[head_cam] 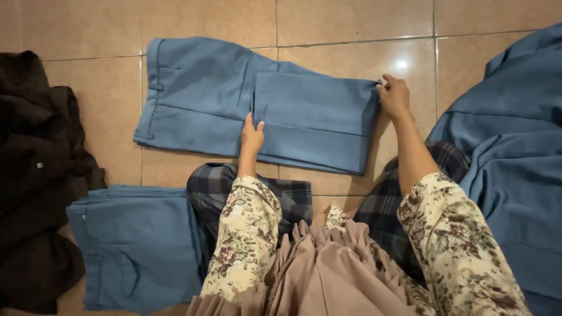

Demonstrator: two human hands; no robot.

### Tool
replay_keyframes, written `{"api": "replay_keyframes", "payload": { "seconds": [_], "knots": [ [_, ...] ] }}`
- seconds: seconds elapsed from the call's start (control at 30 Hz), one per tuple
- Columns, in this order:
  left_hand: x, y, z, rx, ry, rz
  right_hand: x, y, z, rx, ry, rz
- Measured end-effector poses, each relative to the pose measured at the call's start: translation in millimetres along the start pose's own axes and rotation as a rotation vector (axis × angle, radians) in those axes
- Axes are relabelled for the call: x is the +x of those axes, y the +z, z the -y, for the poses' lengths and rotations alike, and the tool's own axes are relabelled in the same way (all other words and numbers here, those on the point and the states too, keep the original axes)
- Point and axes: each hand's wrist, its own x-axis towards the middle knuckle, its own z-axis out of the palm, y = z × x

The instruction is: Folding blue trousers and stacking them on a tiled floor.

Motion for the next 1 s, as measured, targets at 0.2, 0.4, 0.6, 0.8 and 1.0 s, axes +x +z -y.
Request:
{"api": "replay_keyframes", "payload": {
  "seconds": [0.2, 0.4, 0.6, 0.8, 1.0],
  "knots": [
    [14, 14, 19, -0.008, -0.046, 0.002, 6, -21, 25, -0.053, -0.072, 0.129],
    [10, 7, 11, 0.01, -0.078, 0.056, -24, -105, 140, 0.295, -0.046, 0.418],
    [11, 15, 20, -0.02, -0.007, -0.011, -30, -181, 216, 0.321, -0.028, 0.797],
    [3, 11, 11, -0.085, 0.006, -0.056, -24, -203, 219, 0.097, -0.006, 0.717],
    [5, 14, 14, -0.108, 0.022, -0.073, -23, -193, 198, 0.428, 0.121, 0.814]
  ]
}}
